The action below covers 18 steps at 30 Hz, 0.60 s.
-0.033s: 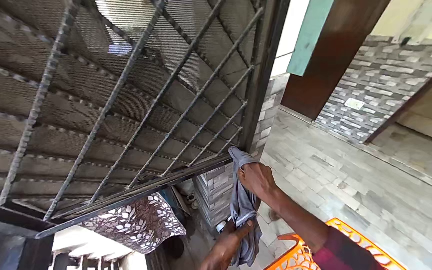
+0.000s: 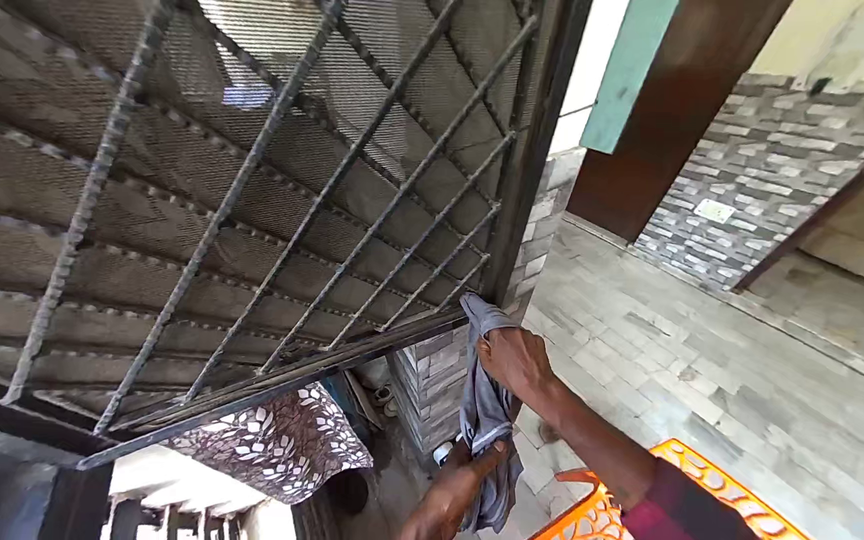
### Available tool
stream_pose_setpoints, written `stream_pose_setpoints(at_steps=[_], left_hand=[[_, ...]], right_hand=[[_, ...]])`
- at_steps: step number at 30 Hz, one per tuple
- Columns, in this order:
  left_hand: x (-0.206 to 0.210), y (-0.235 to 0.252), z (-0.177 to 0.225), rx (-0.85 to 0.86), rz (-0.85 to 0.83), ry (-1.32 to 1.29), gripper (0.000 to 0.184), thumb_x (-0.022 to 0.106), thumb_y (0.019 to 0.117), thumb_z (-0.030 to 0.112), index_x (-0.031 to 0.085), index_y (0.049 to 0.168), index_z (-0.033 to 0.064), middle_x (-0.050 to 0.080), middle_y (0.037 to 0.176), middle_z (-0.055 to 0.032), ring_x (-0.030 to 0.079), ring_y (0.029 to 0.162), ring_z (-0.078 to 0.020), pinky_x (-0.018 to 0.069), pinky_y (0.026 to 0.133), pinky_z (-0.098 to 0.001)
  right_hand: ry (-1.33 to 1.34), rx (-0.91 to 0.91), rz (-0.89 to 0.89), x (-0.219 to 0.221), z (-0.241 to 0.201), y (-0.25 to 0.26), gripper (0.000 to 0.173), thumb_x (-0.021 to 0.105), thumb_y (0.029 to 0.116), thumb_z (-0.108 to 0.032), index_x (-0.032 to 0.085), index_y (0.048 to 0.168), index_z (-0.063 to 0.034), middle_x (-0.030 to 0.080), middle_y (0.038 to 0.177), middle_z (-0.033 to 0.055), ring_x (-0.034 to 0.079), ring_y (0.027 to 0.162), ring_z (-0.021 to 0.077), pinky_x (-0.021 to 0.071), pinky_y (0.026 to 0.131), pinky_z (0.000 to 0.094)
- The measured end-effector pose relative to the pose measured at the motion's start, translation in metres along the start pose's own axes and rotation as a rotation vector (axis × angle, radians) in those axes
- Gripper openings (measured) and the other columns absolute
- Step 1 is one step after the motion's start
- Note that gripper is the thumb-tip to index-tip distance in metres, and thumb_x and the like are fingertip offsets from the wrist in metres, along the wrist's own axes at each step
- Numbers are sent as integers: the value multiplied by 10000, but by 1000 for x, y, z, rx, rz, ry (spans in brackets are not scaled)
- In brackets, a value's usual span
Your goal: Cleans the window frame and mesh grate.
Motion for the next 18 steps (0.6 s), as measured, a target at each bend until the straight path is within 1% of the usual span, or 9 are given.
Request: stream_pose_setpoints(at_steps=[4,7,9,11,12,15,16,17,18], left_hand=[[-7,-2,0,20,4,-8,464,614,1025,215,464,1402,-11,686,1177,-131,691,1051,-170,576,948,-344],[-12,-6,-1,5,23,-12,430,611,1030,222,489,1367,-16,702,1137,-130,701,1030,-178,584,942,-356],[-17,-7,-6,-22,67,-5,392,631,1021,253,558,1285,-27,723,1073,-128,714,982,-185,595,913,-370],[-19,-5,-10,-48,84,4,374,640,1017,262,591,1247,-29,731,1037,-127,721,948,-191,602,888,-375],[-19,-5,-12,-54,78,1,381,642,1016,259,584,1262,-25,729,1053,-128,720,960,-192,601,896,-375],[-11,-3,-13,-74,56,-23,397,642,1015,251,568,1296,-18,716,1111,-129,706,1018,-189,587,934,-371],[-8,-1,-13,-87,49,-24,392,640,1017,257,575,1286,-20,720,1098,-129,708,1010,-191,587,929,-373],[-5,0,-13,-92,38,-18,388,639,1018,263,583,1275,-22,725,1082,-127,712,997,-193,591,920,-375],[-2,1,-14,-89,28,-11,392,640,1017,266,581,1272,-25,725,1076,-126,713,991,-191,593,915,-374]], right_hand=[[48,81,21,11,-4,4,337,553,1017,-301,691,936,-3,710,888,216,711,865,411,536,686,575],[298,65,85,18,-18,1,304,596,990,-274,657,958,22,683,836,221,701,803,402,542,674,583],[551,-11,156,21,-25,-4,306,636,973,-294,638,983,11,641,774,177,663,699,333,533,614,536],[696,-38,125,20,-28,-1,316,649,952,-318,632,977,-3,630,758,137,653,686,267,527,619,486],[753,-48,100,19,-28,1,312,656,941,-312,629,999,-7,639,770,121,660,706,240,533,639,465],[929,-80,27,17,-21,0,414,652,935,-285,577,1265,-45,685,972,99,680,871,167,568,759,411],[935,-88,21,18,-19,-1,426,650,938,-278,568,1290,-52,688,1003,95,681,900,155,571,786,400],[885,-91,31,19,-19,-2,381,650,944,-278,593,1231,-34,688,964,103,686,878,172,572,773,413],[795,-97,55,18,-20,-1,303,653,954,-272,633,1083,1,675,865,130,685,802,226,562,715,457]])
Point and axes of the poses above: each hand's wrist, its own y-axis towards the middle knuckle, its own x-axis out of the palm, z = x × y, the point moved 6 cm from there along y, towards the middle knuckle
